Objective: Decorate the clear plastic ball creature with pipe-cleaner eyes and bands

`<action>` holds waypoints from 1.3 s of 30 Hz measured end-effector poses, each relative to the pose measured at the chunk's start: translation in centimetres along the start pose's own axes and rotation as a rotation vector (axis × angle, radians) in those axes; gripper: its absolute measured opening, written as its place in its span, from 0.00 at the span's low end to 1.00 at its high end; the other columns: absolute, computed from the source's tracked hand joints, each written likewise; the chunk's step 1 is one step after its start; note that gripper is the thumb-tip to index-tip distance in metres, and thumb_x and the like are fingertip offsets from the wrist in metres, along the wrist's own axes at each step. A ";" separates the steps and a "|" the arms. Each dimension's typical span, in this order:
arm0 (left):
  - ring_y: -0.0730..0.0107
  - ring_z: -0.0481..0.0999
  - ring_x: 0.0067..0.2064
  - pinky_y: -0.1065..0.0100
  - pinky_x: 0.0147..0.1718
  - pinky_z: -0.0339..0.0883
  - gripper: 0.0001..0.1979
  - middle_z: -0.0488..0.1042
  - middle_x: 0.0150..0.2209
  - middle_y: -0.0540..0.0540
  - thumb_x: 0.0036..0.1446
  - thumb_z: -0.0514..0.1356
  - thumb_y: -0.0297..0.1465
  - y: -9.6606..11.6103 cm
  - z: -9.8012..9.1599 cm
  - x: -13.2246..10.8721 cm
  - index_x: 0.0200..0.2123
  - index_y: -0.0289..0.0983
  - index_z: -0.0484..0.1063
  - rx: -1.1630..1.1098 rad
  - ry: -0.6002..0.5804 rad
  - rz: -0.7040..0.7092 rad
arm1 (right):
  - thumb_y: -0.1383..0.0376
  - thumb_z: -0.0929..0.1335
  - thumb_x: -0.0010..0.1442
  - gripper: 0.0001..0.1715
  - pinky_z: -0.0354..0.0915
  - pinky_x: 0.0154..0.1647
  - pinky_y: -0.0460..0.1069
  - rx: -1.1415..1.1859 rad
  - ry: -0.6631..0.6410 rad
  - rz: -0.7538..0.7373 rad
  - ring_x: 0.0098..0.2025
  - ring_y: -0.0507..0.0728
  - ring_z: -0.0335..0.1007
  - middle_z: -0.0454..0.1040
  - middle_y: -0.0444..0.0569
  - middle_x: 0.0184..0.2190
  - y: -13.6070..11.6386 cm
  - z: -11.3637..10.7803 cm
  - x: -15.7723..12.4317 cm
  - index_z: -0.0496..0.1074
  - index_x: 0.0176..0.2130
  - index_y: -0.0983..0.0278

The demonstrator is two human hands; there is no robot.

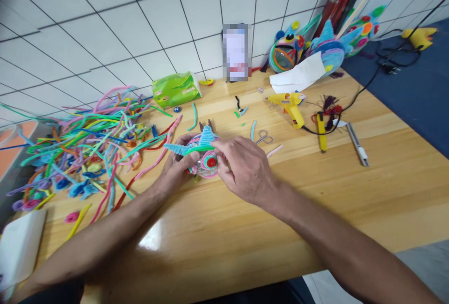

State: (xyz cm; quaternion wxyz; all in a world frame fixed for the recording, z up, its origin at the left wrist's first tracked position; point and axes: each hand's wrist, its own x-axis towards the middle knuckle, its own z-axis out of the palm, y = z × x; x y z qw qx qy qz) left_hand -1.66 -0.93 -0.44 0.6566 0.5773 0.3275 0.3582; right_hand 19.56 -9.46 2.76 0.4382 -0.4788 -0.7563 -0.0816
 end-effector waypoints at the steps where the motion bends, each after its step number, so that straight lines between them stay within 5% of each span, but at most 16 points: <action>1: 0.48 0.76 0.65 0.50 0.66 0.70 0.32 0.76 0.64 0.41 0.59 0.74 0.47 0.0 0.0 0.0 0.61 0.42 0.71 -0.005 -0.002 -0.003 | 0.74 0.68 0.69 0.19 0.75 0.44 0.56 -0.006 -0.001 -0.012 0.41 0.61 0.80 0.84 0.50 0.40 0.0 0.0 0.0 0.70 0.57 0.63; 13: 0.48 0.75 0.65 0.51 0.64 0.71 0.33 0.75 0.64 0.42 0.58 0.75 0.48 0.6 0.4 -0.1 0.61 0.43 0.70 0.049 -0.039 0.020 | 0.75 0.66 0.69 0.19 0.72 0.46 0.57 -0.126 -0.120 -0.119 0.43 0.62 0.77 0.85 0.56 0.44 -0.1 -0.5 0.6 0.74 0.57 0.71; 25: 0.51 0.76 0.63 0.54 0.61 0.72 0.30 0.76 0.63 0.42 0.67 0.68 0.42 -1.0 -0.1 -0.3 0.68 0.44 0.67 -0.054 -0.038 0.014 | 0.74 0.64 0.68 0.18 0.72 0.46 0.56 -0.149 -0.195 -0.143 0.44 0.62 0.77 0.83 0.56 0.46 -0.3 -0.9 0.7 0.79 0.52 0.67; 39: 0.53 0.77 0.63 0.53 0.65 0.69 0.24 0.78 0.62 0.44 0.67 0.68 0.44 -1.2 0.2 -0.1 0.62 0.43 0.73 -0.182 -0.047 0.027 | 0.71 0.66 0.71 0.16 0.71 0.44 0.57 -0.199 -0.247 -0.117 0.44 0.63 0.77 0.82 0.56 0.46 -0.5 -0.9 0.6 0.78 0.54 0.66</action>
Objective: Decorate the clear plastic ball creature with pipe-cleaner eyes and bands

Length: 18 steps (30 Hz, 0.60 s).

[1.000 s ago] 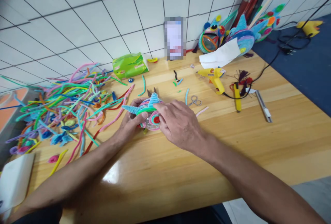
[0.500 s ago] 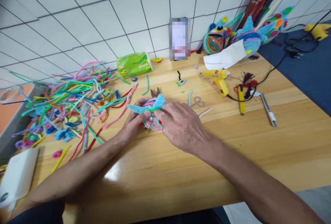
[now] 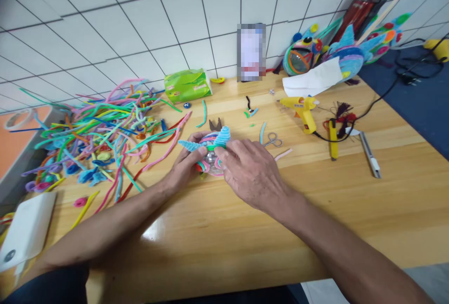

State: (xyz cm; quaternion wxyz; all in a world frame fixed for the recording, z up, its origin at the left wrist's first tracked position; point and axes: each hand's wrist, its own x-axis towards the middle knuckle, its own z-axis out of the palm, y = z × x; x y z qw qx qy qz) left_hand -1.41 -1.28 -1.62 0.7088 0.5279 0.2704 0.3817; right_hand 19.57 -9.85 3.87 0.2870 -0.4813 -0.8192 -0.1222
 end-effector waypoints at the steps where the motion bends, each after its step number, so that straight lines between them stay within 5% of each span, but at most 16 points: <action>1: 0.52 0.77 0.63 0.52 0.65 0.69 0.24 0.78 0.62 0.43 0.67 0.67 0.45 -0.1 0.1 0.0 0.62 0.43 0.73 -0.041 -0.003 0.003 | 0.71 0.66 0.72 0.16 0.71 0.44 0.57 -0.010 -0.003 -0.004 0.44 0.63 0.77 0.82 0.56 0.46 0.0 0.0 0.0 0.77 0.55 0.66; 18: 0.42 0.67 0.75 0.42 0.75 0.60 0.34 0.70 0.73 0.40 0.68 0.65 0.48 -0.3 -1.3 0.2 0.71 0.43 0.69 -0.079 -0.149 0.014 | 0.66 0.68 0.73 0.20 0.72 0.46 0.58 -0.092 -0.018 -0.052 0.45 0.64 0.78 0.81 0.57 0.48 0.8 0.2 -0.5 0.74 0.62 0.64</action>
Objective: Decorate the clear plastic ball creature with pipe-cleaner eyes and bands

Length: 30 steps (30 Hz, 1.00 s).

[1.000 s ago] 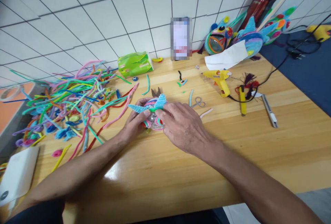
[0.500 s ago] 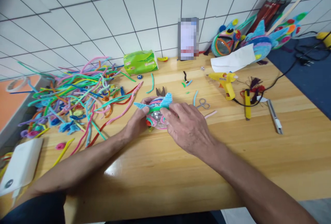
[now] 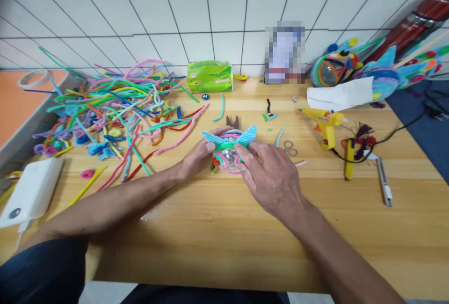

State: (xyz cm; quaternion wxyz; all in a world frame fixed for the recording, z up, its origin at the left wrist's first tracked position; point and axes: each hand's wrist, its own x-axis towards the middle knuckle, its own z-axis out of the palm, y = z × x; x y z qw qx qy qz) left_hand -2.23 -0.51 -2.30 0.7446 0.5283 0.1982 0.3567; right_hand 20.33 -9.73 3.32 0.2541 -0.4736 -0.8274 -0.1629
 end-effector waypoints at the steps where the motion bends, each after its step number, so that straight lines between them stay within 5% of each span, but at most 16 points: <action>1: 0.41 0.67 0.75 0.42 0.75 0.60 0.34 0.70 0.73 0.40 0.66 0.66 0.48 -0.2 -0.2 0.1 0.71 0.43 0.69 -0.012 -0.009 0.011 | 0.66 0.69 0.73 0.20 0.72 0.46 0.58 0.001 0.003 -0.004 0.45 0.64 0.77 0.81 0.57 0.48 0.0 0.0 0.0 0.74 0.62 0.65; 8: 0.44 0.67 0.75 0.44 0.75 0.59 0.29 0.72 0.72 0.45 0.68 0.66 0.41 -0.2 -0.6 0.0 0.70 0.47 0.71 0.102 0.004 0.016 | 0.66 0.68 0.74 0.23 0.73 0.44 0.57 0.000 -0.007 -0.015 0.45 0.63 0.76 0.80 0.57 0.49 0.3 0.1 -0.2 0.71 0.66 0.64; 30: 0.49 0.78 0.62 0.51 0.63 0.72 0.29 0.79 0.61 0.40 0.64 0.70 0.47 0.3 0.8 0.5 0.62 0.41 0.73 0.095 0.094 0.040 | 0.65 0.67 0.74 0.27 0.73 0.44 0.56 -0.032 -0.047 0.025 0.46 0.63 0.75 0.77 0.57 0.49 -0.3 0.3 -0.3 0.67 0.69 0.62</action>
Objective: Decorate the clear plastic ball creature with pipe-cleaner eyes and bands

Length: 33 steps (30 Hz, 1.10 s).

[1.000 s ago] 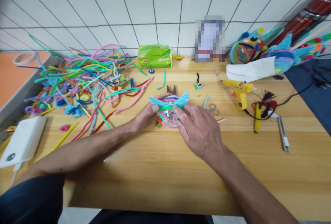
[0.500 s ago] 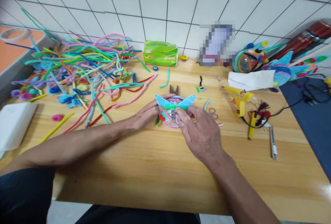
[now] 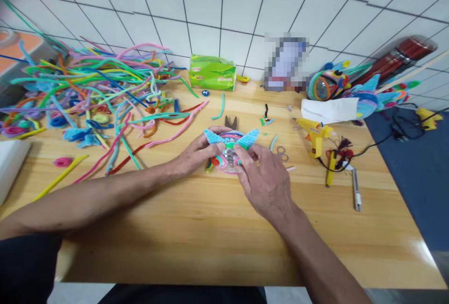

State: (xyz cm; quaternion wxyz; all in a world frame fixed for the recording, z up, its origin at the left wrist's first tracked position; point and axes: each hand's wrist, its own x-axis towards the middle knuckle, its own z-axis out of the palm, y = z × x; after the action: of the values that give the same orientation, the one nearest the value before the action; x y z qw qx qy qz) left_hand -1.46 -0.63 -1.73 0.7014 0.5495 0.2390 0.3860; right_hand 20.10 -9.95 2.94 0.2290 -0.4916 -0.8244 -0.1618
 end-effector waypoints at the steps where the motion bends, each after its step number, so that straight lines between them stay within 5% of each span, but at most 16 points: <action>1: 0.49 0.78 0.62 0.51 0.63 0.72 0.29 0.79 0.61 0.40 0.64 0.70 0.47 0.0 0.0 0.0 0.62 0.40 0.73 0.001 -0.002 0.003 | 0.65 0.67 0.74 0.27 0.73 0.44 0.56 0.000 -0.002 0.001 0.46 0.63 0.74 0.76 0.57 0.49 0.0 0.0 0.0 0.67 0.69 0.61; 11: 0.52 0.79 0.59 0.54 0.60 0.74 0.27 0.80 0.60 0.41 0.64 0.70 0.47 0.2 0.2 0.0 0.61 0.41 0.74 0.029 0.035 0.007 | 0.66 0.68 0.72 0.32 0.77 0.50 0.59 0.111 0.062 0.068 0.50 0.65 0.78 0.79 0.58 0.52 -0.1 0.1 0.0 0.65 0.72 0.59; 18: 0.49 0.79 0.61 0.51 0.60 0.73 0.30 0.79 0.61 0.40 0.64 0.69 0.49 0.6 0.2 -0.2 0.62 0.40 0.73 0.082 0.061 -0.038 | 0.69 0.70 0.70 0.19 0.76 0.52 0.58 0.197 0.248 0.149 0.50 0.63 0.81 0.84 0.55 0.48 0.5 -0.8 0.3 0.74 0.59 0.60; 27: 0.51 0.77 0.61 0.52 0.62 0.71 0.26 0.80 0.60 0.42 0.65 0.70 0.47 0.7 0.0 -0.3 0.60 0.42 0.75 0.099 0.068 -0.019 | 0.70 0.67 0.72 0.14 0.74 0.51 0.58 0.221 0.143 0.093 0.49 0.63 0.79 0.84 0.57 0.49 0.1 -0.1 0.7 0.75 0.55 0.64; 33: 0.52 0.78 0.60 0.53 0.60 0.73 0.29 0.80 0.59 0.41 0.64 0.70 0.50 0.6 0.1 -0.2 0.60 0.40 0.73 0.118 0.072 0.002 | 0.62 0.67 0.76 0.19 0.72 0.48 0.58 0.101 0.084 0.028 0.47 0.64 0.77 0.81 0.59 0.49 0.0 -0.4 0.5 0.74 0.61 0.67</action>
State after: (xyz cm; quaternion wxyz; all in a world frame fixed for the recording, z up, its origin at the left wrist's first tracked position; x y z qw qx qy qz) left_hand -1.65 -0.82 -1.14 0.6584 0.5760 0.2859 0.3911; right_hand 19.98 -9.79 3.52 0.2903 -0.4838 -0.8142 -0.1369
